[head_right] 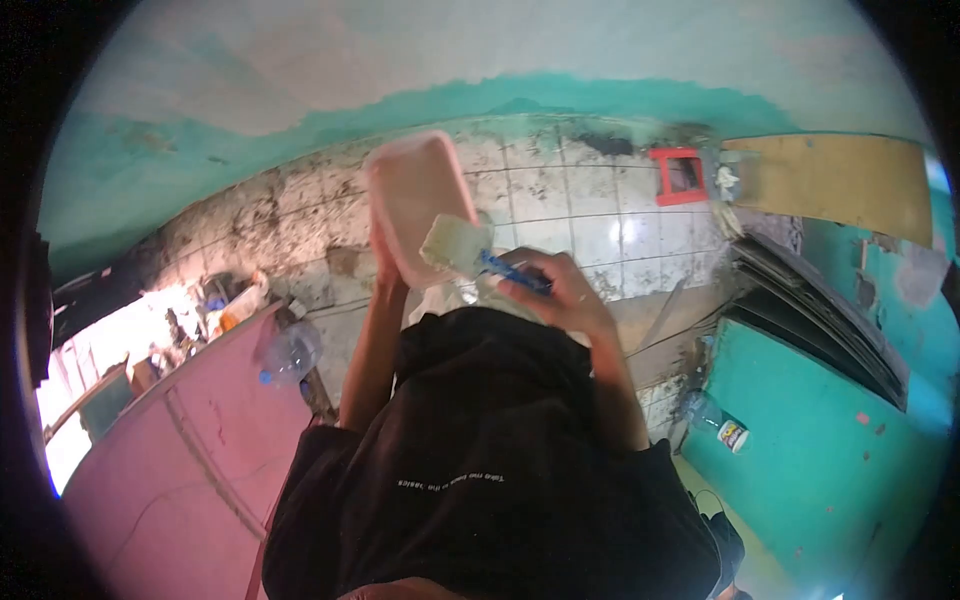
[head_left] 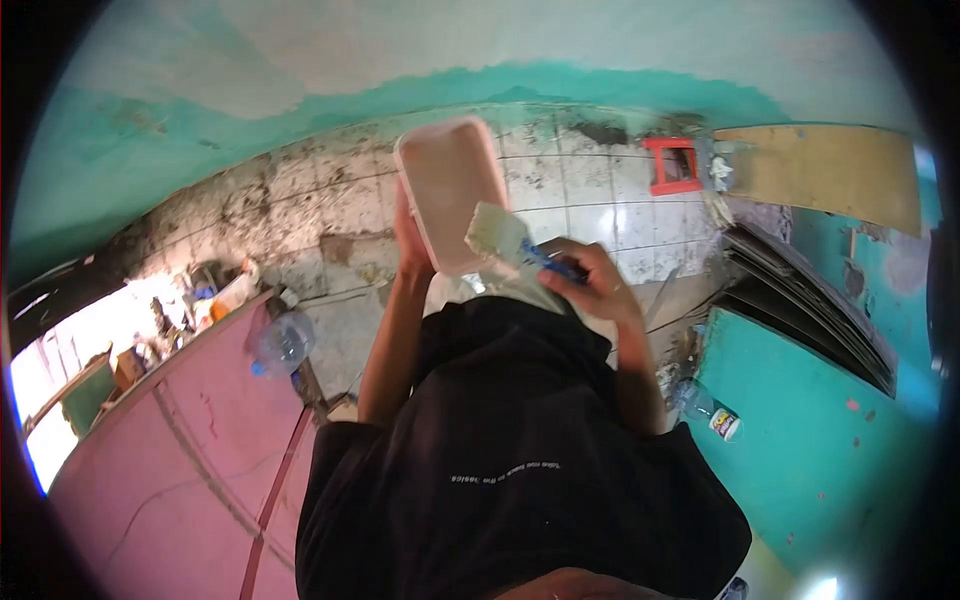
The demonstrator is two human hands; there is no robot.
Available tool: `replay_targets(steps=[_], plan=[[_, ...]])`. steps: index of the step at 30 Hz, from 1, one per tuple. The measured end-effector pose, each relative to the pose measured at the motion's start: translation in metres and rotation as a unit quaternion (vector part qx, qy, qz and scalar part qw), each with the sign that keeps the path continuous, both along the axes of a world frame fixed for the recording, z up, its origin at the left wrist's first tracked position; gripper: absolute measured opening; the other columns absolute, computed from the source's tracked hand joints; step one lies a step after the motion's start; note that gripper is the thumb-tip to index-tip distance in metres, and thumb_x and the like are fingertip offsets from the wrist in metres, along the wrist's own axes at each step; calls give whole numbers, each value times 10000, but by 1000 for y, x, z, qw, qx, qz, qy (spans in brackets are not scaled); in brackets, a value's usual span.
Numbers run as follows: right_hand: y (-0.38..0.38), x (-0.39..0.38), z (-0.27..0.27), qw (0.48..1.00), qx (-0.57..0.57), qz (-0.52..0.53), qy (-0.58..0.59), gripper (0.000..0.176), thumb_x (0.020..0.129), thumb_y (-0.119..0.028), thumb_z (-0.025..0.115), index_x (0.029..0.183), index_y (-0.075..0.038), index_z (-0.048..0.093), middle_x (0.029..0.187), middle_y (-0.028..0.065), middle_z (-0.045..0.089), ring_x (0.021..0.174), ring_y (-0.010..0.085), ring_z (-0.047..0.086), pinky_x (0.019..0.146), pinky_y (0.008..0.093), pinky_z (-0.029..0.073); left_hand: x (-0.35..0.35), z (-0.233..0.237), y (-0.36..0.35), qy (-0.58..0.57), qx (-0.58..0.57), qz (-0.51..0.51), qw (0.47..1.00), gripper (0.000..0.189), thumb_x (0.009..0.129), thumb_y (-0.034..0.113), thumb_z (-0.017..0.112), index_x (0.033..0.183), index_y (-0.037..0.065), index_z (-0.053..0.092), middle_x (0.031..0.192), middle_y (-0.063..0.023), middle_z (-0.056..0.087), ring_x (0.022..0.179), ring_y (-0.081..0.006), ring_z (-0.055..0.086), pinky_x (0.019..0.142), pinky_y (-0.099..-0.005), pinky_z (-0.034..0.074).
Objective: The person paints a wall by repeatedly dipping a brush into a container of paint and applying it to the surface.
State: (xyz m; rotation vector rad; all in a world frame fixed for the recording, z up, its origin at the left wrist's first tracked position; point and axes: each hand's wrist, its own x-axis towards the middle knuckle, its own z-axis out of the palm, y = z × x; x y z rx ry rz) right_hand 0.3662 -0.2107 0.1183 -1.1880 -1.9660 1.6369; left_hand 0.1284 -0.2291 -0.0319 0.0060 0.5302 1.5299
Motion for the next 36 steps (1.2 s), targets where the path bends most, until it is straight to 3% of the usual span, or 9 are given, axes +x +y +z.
replay_targets(steps=[2, 4, 8, 18, 20, 27, 31, 33, 36], plan=[[-1, -1, -12, 1000, 1, 13, 10, 232, 941, -183, 686, 1113, -28, 681, 768, 0, 629, 665, 46, 486, 577, 246, 398, 2, -3, -7, -29, 31, 47, 998, 656, 1037, 567, 326, 1464, 77, 415, 1376, -117, 543, 1192, -263, 580, 1005, -413, 496], [-1, -9, -27, 988, -140, -41, 44, 206, 1004, -202, 591, 1116, -50, 674, 660, -47, 509, 585, 33, 409, 529, 233, 333, -5, -32, -23, 29, 2, 75, 997, 629, 1045, 546, 326, 1459, 82, 421, 1373, -103, 547, 1200, -257, 570, 1011, -398, 490], [42, -11, -90, 984, -131, -105, 59, 306, 1046, -307, 508, 1095, -43, 654, 631, -53, 466, 556, 35, 423, 508, 233, 339, -27, -79, -87, 78, -141, 139, 977, 623, 1033, 545, 375, 1477, 109, 397, 1379, -99, 542, 1214, -274, 564, 999, -434, 499], [241, -10, -413, 969, -76, -236, -13, 437, 1033, -486, 482, 976, -83, 640, 590, -61, 390, 492, 50, 406, 465, 238, 350, 1, -73, -139, 68, -180, 185, 964, 594, 1015, 488, 433, 1476, 117, 386, 1351, -125, 555, 1169, -308, 589, 983, -539, 500], [278, -20, -457, 969, -83, -231, -24, 443, 1029, -482, 493, 971, -72, 651, 540, -36, 416, 473, 60, 447, 455, 263, 357, 8, -112, -154, 207, -201, 165, 943, 613, 1024, 516, 380, 1502, 133, 347, 1387, -131, 534, 1186, -309, 581, 1017, -543, 473], [376, -50, -581, 957, 14, -288, -22, 445, 1033, -452, 501, 916, -56, 669, 534, -24, 428, 477, 82, 444, 468, 290, 350, 24, -237, -206, 134, -394, 258, 872, 691, 997, 590, 376, 1527, 154, 304, 1423, -126, 506, 1141, -380, 610, 942, -578, 527], [398, -65, -588, 941, 23, -337, -35, 434, 1034, -392, 492, 886, -37, 694, 693, 90, 660, 600, 225, 620, 582, 360, 446, 43, -224, -148, 158, -329, 144, 920, 767, 970, 640, 395, 1540, 139, 280, 1449, -146, 480, 1200, -399, 575, 976, -597, 504], [402, -71, -532, 933, 92, -339, -75, 433, 1032, -390, 499, 890, -29, 692, 697, 94, 673, 595, 225, 629, 580, 360, 452, 45, -210, -115, 25, -177, 134, 975, 717, 987, 578, 438, 1544, 158, 275, 1510, -137, 406, 1241, -371, 537, 1014, -591, 470], [395, -78, -448, 901, 231, -365, -32, 409, 1032, -357, 510, 875, -13, 666, 617, 70, 630, 519, 203, 582, 531, 353, 429, 46, -206, -109, 2, -183, 97, 978, 732, 974, 575, 468, 1539, 150, 279, 1502, -144, 418, 1246, -380, 535, 1014, -602, 471]])
